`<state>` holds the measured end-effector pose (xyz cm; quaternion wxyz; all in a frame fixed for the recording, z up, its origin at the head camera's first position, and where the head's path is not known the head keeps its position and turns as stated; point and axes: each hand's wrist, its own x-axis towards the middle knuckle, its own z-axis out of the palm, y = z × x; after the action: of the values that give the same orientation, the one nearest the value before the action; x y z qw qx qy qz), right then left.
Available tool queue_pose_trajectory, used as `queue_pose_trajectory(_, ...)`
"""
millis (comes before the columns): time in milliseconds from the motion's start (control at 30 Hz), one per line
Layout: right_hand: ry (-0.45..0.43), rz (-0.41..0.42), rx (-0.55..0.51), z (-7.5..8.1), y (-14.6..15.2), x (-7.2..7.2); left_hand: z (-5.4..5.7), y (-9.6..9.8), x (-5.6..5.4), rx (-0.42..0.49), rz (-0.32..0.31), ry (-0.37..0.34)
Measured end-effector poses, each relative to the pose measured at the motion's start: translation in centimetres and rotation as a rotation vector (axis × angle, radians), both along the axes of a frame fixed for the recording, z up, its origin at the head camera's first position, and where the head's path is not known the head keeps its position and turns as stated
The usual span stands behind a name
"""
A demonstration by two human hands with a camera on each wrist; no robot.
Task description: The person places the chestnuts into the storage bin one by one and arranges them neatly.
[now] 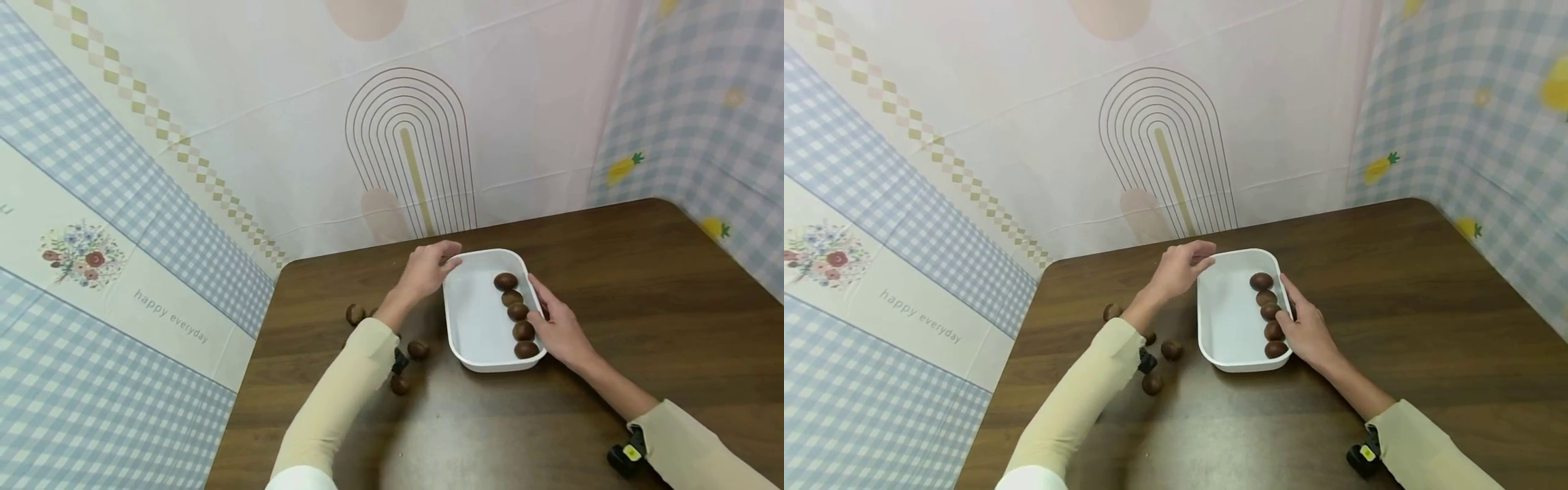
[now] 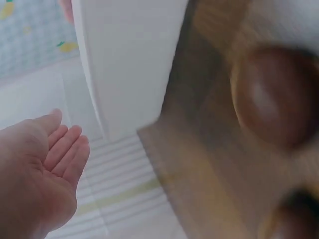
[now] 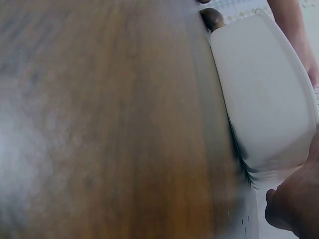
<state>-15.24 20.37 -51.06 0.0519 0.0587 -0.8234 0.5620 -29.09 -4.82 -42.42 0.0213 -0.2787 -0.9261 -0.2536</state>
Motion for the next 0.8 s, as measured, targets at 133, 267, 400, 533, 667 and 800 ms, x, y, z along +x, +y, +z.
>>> queue_pose_trajectory(133, -0.003, -0.006, 0.008, 0.0, -0.1, 0.0, 1.1, -2.6, 0.4, -0.003, -0.012, -0.017)
queue_pose_trajectory(267, 0.001, -0.007, 0.009, 0.0, 0.0, -0.1, 2.2, -5.3, 1.2, -0.021, -0.026, -0.01)
queue_pose_trajectory(400, 0.011, 0.008, -0.018, 0.0, 0.0, -0.2, 2.9, -7.8, 2.2, -0.034, -0.032, 0.002)
queue_pose_trajectory(533, 0.018, 0.018, -0.023, 0.0, 0.0, -0.2, 3.2, -10.0, 3.5, -0.02, -0.038, 0.01)
queue_pose_trajectory(667, 0.017, 0.029, -0.017, 0.0, 0.0, -0.2, 3.2, -12.2, 5.2, 0.017, -0.051, 0.019)
queue_pose_trajectory(800, 0.009, 0.028, -0.014, 0.0, 0.0, -0.2, 3.2, -14.4, 7.2, 0.084, -0.061, 0.021)
